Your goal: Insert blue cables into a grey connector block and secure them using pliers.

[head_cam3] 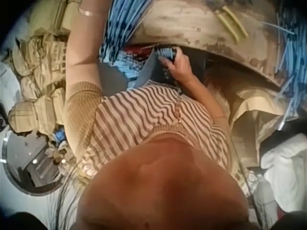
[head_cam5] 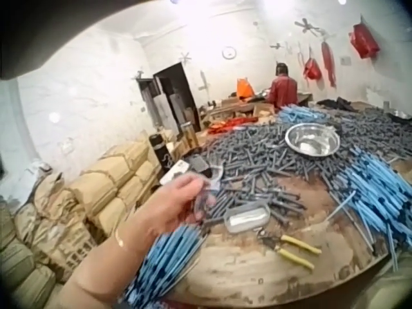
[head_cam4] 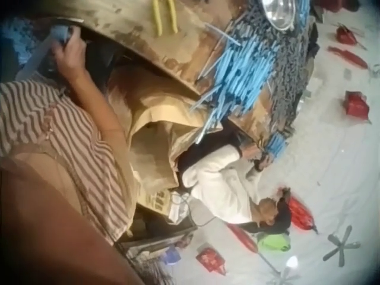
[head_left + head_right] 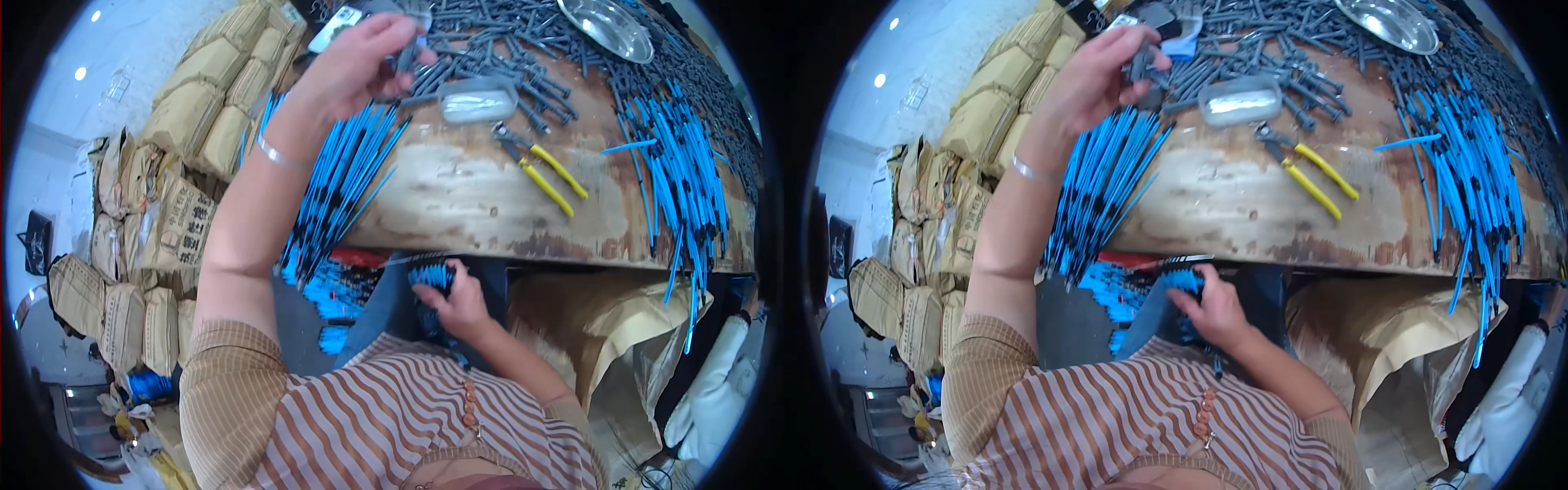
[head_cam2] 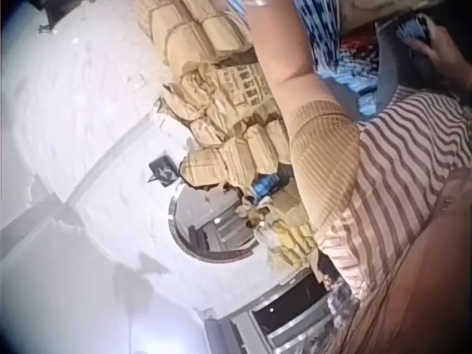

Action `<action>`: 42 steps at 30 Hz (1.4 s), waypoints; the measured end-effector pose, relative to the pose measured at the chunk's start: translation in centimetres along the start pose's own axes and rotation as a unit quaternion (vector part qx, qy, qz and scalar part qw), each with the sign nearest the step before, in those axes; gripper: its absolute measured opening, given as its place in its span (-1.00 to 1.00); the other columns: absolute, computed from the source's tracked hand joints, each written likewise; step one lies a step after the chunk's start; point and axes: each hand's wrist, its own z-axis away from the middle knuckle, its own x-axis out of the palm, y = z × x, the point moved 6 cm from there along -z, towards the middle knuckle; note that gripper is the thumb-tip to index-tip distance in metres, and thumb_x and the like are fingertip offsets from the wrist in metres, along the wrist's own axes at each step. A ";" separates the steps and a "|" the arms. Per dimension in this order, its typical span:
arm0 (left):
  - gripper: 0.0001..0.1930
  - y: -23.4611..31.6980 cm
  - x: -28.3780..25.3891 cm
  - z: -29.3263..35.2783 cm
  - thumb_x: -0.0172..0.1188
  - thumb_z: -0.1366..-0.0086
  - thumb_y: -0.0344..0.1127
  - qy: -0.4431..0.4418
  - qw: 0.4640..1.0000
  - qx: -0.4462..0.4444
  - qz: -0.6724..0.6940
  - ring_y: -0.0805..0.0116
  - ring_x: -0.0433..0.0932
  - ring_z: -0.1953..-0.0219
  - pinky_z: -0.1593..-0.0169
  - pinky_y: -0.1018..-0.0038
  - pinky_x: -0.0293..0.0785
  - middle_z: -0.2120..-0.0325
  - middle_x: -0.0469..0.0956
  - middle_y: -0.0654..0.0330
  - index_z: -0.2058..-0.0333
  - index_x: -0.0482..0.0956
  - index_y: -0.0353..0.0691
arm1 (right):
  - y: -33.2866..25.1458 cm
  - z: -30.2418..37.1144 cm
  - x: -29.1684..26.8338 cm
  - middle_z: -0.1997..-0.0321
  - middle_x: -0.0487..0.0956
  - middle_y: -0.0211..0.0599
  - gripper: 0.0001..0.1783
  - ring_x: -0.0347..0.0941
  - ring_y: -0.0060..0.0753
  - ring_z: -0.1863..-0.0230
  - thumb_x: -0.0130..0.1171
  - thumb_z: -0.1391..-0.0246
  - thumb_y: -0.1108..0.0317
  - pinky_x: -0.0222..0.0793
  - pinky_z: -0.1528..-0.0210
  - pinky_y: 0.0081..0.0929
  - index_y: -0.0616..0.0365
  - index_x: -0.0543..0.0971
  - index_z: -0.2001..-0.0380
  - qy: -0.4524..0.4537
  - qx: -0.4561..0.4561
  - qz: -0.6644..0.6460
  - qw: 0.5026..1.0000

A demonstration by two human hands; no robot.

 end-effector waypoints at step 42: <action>-0.62 -14.6 0.2 20.1 0.05 -0.22 -0.56 0.016 0.963 -0.016 0.270 0.28 0.52 0.32 0.24 0.55 0.47 0.13 0.50 -0.12 -0.05 0.41 -0.34 | -0.4 1.7 3.0 0.57 0.53 -0.33 -0.65 0.39 -0.47 0.61 0.24 0.02 0.35 0.31 0.49 -0.55 0.25 0.38 0.21 0.037 -0.013 0.034 0.999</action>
